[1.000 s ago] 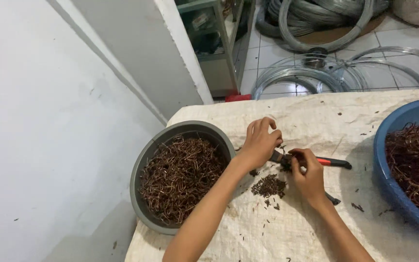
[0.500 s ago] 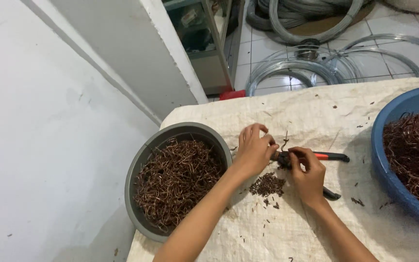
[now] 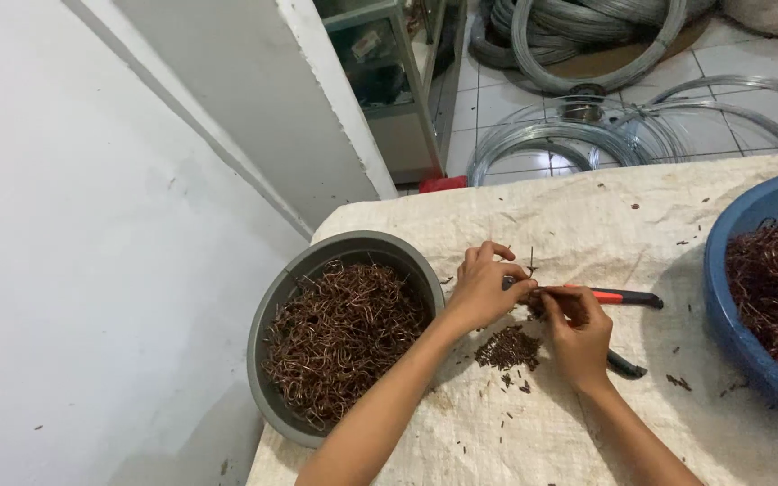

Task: Trimming small dried stems using side cutters and sorting them into bowls

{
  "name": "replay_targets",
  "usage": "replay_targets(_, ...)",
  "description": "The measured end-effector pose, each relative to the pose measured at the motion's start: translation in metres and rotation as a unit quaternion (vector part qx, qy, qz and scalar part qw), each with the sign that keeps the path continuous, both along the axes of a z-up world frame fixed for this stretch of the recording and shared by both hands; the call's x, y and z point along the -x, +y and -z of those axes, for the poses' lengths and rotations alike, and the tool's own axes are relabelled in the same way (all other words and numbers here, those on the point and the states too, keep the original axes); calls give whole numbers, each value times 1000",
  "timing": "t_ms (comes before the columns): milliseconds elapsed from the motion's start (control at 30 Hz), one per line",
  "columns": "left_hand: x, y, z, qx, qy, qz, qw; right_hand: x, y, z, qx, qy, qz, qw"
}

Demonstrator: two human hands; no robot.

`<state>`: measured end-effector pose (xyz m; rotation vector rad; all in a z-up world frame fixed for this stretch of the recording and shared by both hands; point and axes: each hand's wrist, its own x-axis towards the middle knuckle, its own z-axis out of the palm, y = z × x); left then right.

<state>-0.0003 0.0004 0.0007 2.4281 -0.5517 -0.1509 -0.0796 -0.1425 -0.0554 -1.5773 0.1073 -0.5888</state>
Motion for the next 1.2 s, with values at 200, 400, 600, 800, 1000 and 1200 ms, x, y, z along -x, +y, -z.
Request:
replay_targets(200,7,-1,-25,-43,-47,-37,997,-4,-2,5,103,11,-7,995)
replay_targets(400,8,-2,-17,-77,-105,-58,990,-27,-18,49,255,-28,-13,966)
replay_targets(600,12,-4,-21,-97,-119,-20,988,-34,-52,58,575,115,46,809)
replay_targets(800,12,-8,-33,-99,-53,2,994,-15,-103,43,695,240,-84,673)
replay_targets(1000,14,-7,-30,-124,-128,-3,984,-16,-87,68,773,123,93,615)
replay_targets(1200,14,-7,-28,-110,-178,-14,978,-39,-65,85,776,71,172,603)
